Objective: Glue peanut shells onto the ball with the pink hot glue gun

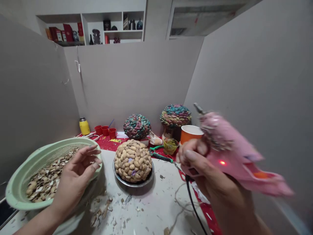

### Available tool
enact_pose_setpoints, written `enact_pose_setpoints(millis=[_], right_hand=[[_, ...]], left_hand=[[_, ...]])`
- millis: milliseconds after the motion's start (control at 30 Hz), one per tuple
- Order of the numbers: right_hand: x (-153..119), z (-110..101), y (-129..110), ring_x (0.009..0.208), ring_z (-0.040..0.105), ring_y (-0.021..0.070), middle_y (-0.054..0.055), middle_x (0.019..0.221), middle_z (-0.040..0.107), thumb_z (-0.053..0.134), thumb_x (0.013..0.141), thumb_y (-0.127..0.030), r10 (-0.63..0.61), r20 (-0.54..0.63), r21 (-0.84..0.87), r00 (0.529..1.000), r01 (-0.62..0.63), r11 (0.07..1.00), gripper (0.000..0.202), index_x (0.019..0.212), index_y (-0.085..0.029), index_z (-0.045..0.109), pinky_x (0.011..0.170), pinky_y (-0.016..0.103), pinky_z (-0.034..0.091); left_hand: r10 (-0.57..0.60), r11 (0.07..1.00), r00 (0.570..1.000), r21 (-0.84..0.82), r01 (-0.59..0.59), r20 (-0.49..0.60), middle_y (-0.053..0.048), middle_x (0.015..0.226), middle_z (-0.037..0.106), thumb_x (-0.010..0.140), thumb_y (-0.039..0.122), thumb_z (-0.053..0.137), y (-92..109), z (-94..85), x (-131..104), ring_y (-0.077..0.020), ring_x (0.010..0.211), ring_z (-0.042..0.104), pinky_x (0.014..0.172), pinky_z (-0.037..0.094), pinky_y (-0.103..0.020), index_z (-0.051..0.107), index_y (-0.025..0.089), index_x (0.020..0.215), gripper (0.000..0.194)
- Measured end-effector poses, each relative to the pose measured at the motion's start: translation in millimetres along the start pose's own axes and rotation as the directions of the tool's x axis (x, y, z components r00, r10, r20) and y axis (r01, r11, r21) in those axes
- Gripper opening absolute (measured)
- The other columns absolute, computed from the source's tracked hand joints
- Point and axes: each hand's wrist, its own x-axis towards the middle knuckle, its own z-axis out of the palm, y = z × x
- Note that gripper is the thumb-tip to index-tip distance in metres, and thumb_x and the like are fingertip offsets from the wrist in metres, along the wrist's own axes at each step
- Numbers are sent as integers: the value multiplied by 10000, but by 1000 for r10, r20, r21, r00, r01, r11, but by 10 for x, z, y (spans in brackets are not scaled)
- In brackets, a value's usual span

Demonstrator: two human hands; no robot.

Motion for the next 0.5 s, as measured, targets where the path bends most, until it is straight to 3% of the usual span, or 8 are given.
enact_pose_setpoints(millis=[133, 267, 500], right_hand=[[116, -44, 302, 632, 483, 129, -7, 795, 552, 716, 855, -456, 172, -49, -122, 984, -177, 977, 263, 802, -236, 583, 474, 222, 337], [230, -60, 629, 709, 584, 188, 53, 914, 660, 692, 800, -591, 300, -178, -220, 937, -335, 916, 417, 1005, -228, 677, 446, 232, 331], [385, -148, 1151, 595, 606, 179, 58, 816, 678, 713, 750, -599, 349, -156, -243, 924, -378, 893, 511, 1036, -178, 671, 402, 218, 349]], left_hand=[[130, 980, 988, 140, -140, 79, -86, 1510, 469, 851, 367, 683, -149, 87, -94, -286, 1316, 517, 1092, 441, -494, 392, 350, 1432, 650], [160, 912, 953, 332, -243, 257, -117, 1608, 308, 869, 396, 648, -333, 230, -204, -369, 1421, 372, 1110, 347, -642, 187, 384, 1526, 803], [345, 707, 841, 474, -525, 418, -191, 1630, 198, 834, 361, 700, -579, 481, -239, -415, 1476, 197, 1112, 280, -682, -16, 338, 1558, 1018]])
